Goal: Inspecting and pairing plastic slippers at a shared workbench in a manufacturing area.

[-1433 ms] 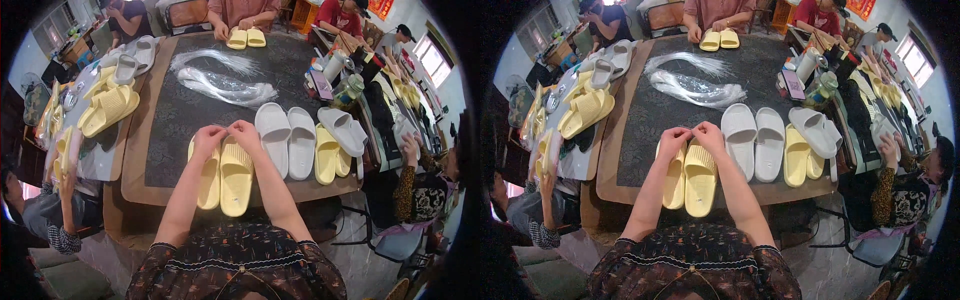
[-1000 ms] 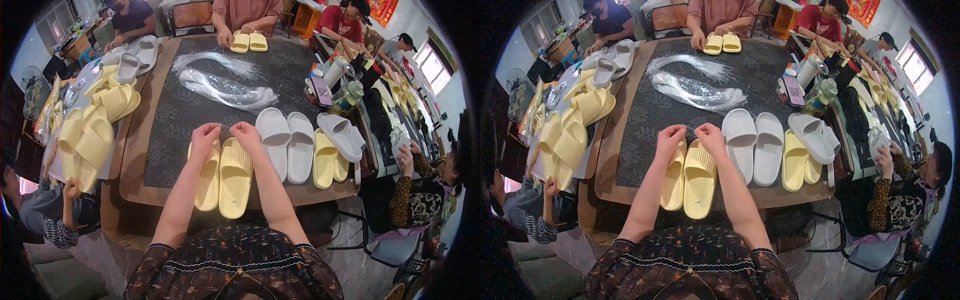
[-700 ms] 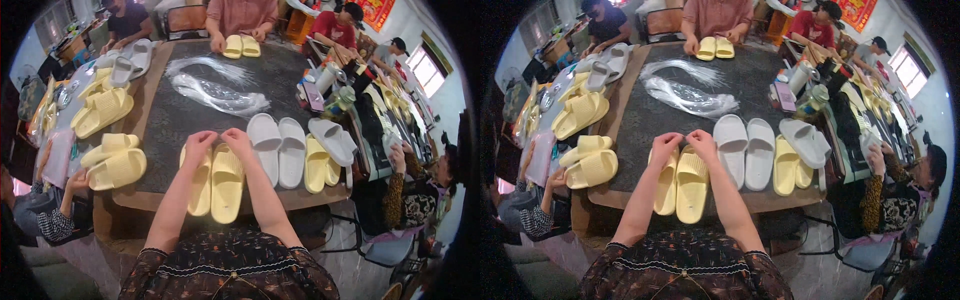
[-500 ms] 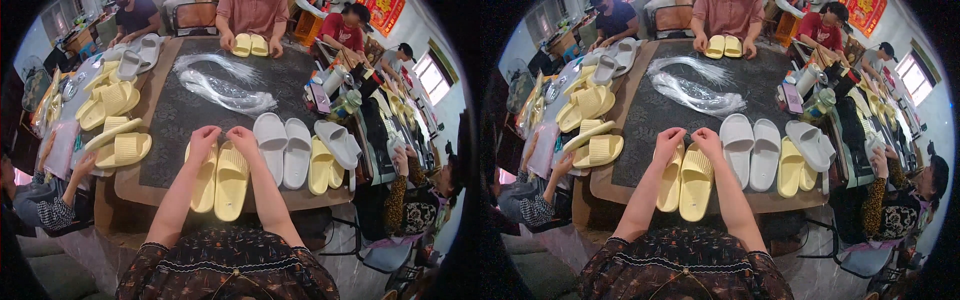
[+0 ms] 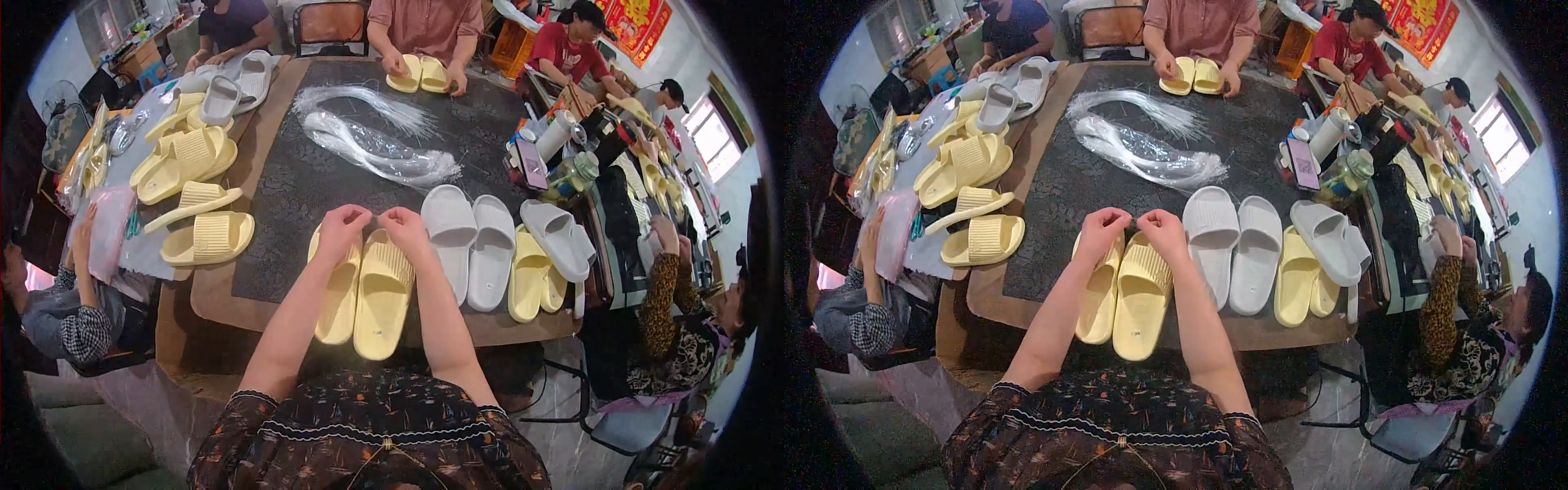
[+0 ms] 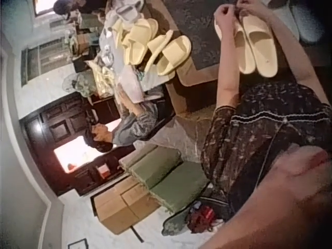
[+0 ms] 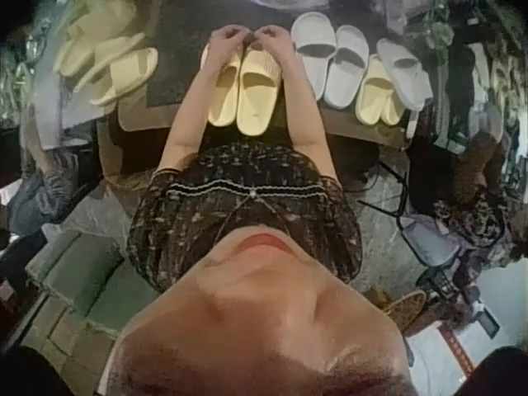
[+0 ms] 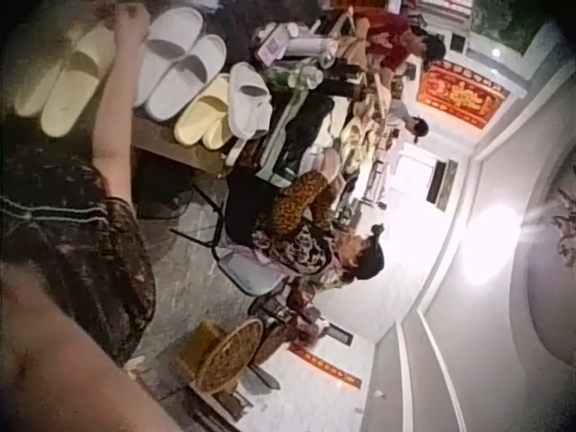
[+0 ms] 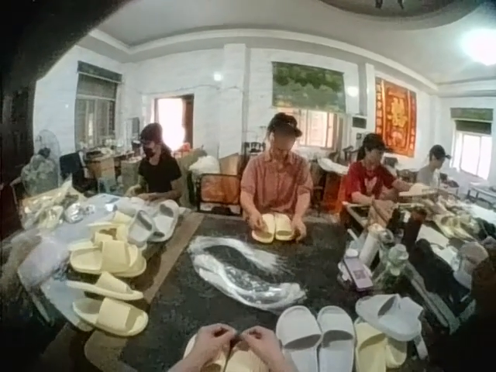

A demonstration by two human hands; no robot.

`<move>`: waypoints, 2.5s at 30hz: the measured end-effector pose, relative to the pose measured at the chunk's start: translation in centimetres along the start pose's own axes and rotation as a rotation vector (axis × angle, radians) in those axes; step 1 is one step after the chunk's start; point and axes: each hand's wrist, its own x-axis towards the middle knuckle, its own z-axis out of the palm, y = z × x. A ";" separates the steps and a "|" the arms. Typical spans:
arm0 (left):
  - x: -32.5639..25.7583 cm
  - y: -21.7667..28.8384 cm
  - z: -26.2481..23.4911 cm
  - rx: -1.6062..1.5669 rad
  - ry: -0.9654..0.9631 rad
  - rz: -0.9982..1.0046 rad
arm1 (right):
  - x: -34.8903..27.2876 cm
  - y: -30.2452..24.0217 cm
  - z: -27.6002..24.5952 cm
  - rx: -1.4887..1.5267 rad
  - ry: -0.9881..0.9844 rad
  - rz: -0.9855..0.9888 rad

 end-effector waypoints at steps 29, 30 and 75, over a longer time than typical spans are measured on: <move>0.7 -1.1 -0.2 0.028 0.059 0.013 | -0.9 -1.4 0.5 -0.270 0.054 -0.066; 0.8 -1.2 -0.2 0.004 0.079 0.016 | -1.2 -1.6 0.5 -0.404 0.120 -0.189; -5.0 1.5 -27.2 1.151 0.194 0.234 | -16.8 -5.8 2.3 -0.654 0.050 -0.338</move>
